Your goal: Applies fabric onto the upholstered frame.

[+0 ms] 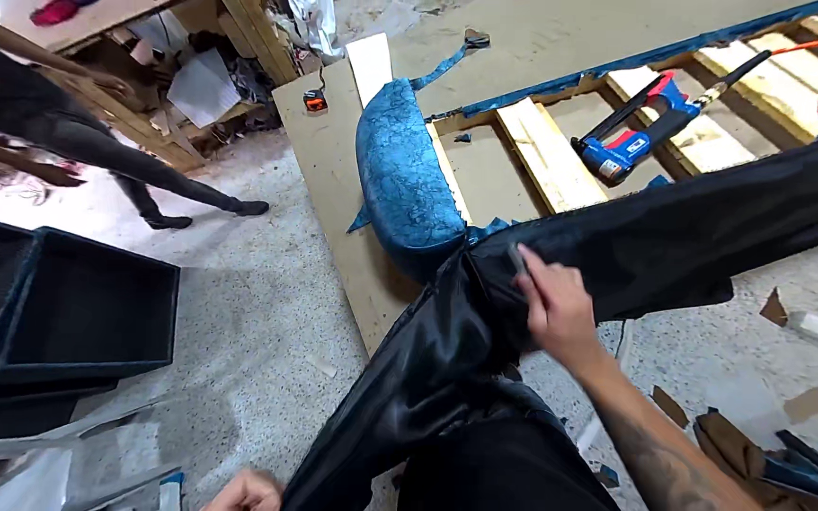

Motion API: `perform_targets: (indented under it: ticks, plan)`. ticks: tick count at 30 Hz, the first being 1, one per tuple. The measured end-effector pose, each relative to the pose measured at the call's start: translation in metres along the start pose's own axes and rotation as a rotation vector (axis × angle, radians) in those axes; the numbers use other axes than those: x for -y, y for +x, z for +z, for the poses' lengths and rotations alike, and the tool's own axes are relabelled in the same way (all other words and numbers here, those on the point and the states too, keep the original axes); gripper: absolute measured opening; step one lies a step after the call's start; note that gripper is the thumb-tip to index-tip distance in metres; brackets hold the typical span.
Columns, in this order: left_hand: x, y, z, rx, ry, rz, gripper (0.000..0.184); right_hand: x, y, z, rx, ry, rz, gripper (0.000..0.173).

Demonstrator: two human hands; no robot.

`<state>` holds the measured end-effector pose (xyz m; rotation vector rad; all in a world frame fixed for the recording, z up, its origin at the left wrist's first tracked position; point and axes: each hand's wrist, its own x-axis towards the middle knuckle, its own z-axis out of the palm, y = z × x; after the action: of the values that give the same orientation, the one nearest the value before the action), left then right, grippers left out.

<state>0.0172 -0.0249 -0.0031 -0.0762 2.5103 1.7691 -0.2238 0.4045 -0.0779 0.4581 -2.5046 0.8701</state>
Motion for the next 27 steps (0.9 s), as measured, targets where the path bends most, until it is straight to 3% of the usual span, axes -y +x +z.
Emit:
perform_targets:
  ticks: [1,4,7,10,14,16,19,23,27]
  plan:
    - [-0.005,0.007,0.004,0.022,0.082,-0.090,0.023,-0.012,0.027,-0.003,0.035,-0.060,0.023,0.041]
    - [-0.020,0.059,0.048,0.033,0.302,-0.267,0.070,-0.052,0.103,0.003,0.100,-0.217,0.050,0.036]
    - [-0.028,0.141,0.122,-0.004,0.356,-0.356,0.078,-0.074,0.145,0.016,0.250,-0.288,-0.017,0.030]
    - [-0.016,0.202,0.179,-0.038,0.368,-0.326,0.067,-0.058,0.144,0.010,0.314,-0.132,-0.169,0.034]
    - [-0.025,0.208,0.220,-0.212,0.316,-0.269,0.026,-0.032,0.116,0.006,0.483,0.166,-0.480,0.043]
    - [-0.026,0.195,0.232,-0.346,0.270,-0.215,0.023,-0.037,0.112,0.013,0.438,0.186,-0.614,0.045]
    - [-0.033,0.183,0.247,-0.563,0.254,-0.142,0.025,-0.037,0.120,0.013,0.341,0.252,-0.796,0.030]
    - [-0.050,0.185,0.262,-0.755,0.431,-0.057,0.026,-0.020,0.123,0.022,0.571,0.292,-0.969,0.038]
    - [-0.059,0.188,0.258,-0.794,0.668,0.013,0.018,-0.012,0.141,0.026,0.708,0.397,-0.941,0.009]
